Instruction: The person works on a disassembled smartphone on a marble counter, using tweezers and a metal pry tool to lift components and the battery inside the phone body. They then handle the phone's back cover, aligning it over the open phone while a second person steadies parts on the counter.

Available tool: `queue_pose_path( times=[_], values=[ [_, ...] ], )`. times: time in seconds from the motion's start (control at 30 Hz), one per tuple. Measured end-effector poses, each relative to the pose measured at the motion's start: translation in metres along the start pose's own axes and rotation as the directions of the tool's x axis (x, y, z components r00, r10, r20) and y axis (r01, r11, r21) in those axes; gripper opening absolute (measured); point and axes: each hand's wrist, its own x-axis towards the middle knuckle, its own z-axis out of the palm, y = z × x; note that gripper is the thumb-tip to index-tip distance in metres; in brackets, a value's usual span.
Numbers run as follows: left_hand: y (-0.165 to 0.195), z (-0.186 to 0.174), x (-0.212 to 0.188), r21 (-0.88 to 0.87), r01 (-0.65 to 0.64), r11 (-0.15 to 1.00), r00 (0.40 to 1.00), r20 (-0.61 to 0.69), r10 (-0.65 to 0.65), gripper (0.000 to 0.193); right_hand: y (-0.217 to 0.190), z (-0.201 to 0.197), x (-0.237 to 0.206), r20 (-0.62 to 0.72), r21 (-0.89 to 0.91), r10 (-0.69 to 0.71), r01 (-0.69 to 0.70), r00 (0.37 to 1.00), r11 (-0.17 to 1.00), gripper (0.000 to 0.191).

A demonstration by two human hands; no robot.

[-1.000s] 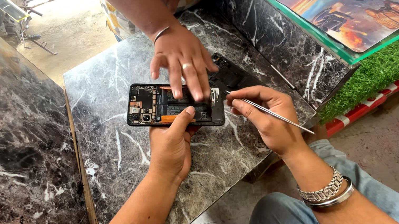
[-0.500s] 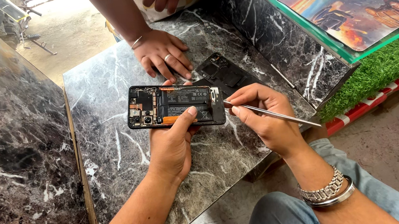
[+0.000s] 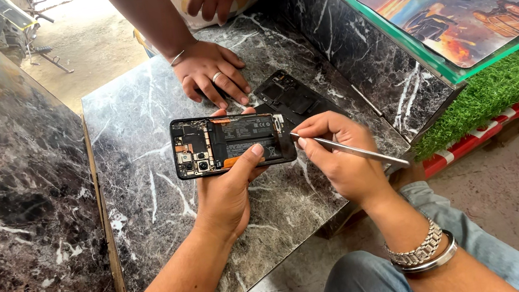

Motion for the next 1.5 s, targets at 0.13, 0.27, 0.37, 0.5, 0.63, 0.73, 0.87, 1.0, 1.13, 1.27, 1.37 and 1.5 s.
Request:
queue_pose_path(
  times=[0.13, 0.27, 0.37, 0.5, 0.63, 0.73, 0.87, 1.0, 1.13, 1.27, 1.37, 1.5],
  values=[
    [-0.004, -0.002, 0.001, -0.014, -0.001, 1.0, 1.0, 0.017, 0.002, 0.068, -0.004, 0.004, 0.0, -0.029, -0.115, -0.054, 0.051, 0.998, 0.992, 0.007],
    [-0.007, -0.002, 0.002, -0.058, 0.002, 0.998, 0.999, 0.033, 0.0, 0.068, -0.009, 0.006, -0.001, -0.054, -0.142, -0.075, 0.066, 0.996, 0.988, 0.006],
    [-0.009, 0.001, 0.001, -0.058, 0.044, 0.997, 0.999, 0.029, -0.043, 0.068, -0.013, 0.006, -0.003, -0.091, -0.253, -0.14, 0.113, 0.986, 0.961, 0.007],
    [-0.009, 0.002, 0.0, -0.048, 0.055, 0.997, 0.998, 0.045, -0.053, 0.071, -0.016, 0.006, -0.005, -0.096, -0.289, -0.189, 0.154, 0.977, 0.945, 0.007],
    [-0.012, 0.004, -0.003, -0.064, 0.088, 0.994, 0.996, 0.035, -0.086, 0.07, -0.018, 0.008, -0.006, -0.13, -0.375, -0.278, 0.213, 0.952, 0.902, 0.006],
    [-0.013, 0.006, -0.006, -0.081, 0.096, 0.992, 0.994, 0.052, -0.092, 0.068, -0.018, 0.009, -0.007, -0.153, -0.386, -0.286, 0.21, 0.946, 0.898, 0.007],
    [-0.01, 0.006, -0.004, -0.104, 0.094, 0.99, 0.994, 0.072, -0.086, 0.067, -0.014, 0.007, -0.007, -0.168, -0.381, -0.276, 0.196, 0.946, 0.904, 0.009],
    [-0.008, 0.005, -0.003, -0.231, 0.124, 0.965, 0.992, 0.054, -0.114, 0.065, -0.008, 0.0, -0.001, -0.125, -0.025, -0.099, 0.097, 0.987, 0.995, 0.01],
    [-0.003, -0.002, -0.001, -0.282, 0.146, 0.948, 0.988, 0.088, -0.127, 0.064, -0.004, -0.009, 0.004, -0.053, 0.308, 0.036, -0.018, 0.998, 0.951, 0.011],
    [-0.001, -0.002, -0.002, -0.283, 0.163, 0.945, 0.984, 0.116, -0.135, 0.065, -0.002, -0.013, 0.004, -0.059, 0.359, 0.051, -0.027, 0.997, 0.933, 0.012],
    [0.002, 0.001, -0.004, -0.231, 0.163, 0.959, 0.983, 0.126, -0.137, 0.067, -0.001, -0.015, 0.004, -0.083, 0.399, 0.063, -0.025, 0.995, 0.916, 0.011],
    [0.007, 0.008, -0.007, -0.178, 0.153, 0.972, 0.981, 0.145, -0.128, 0.071, 0.004, -0.016, 0.002, -0.123, 0.415, 0.062, -0.006, 0.99, 0.91, 0.012]
  ],
)
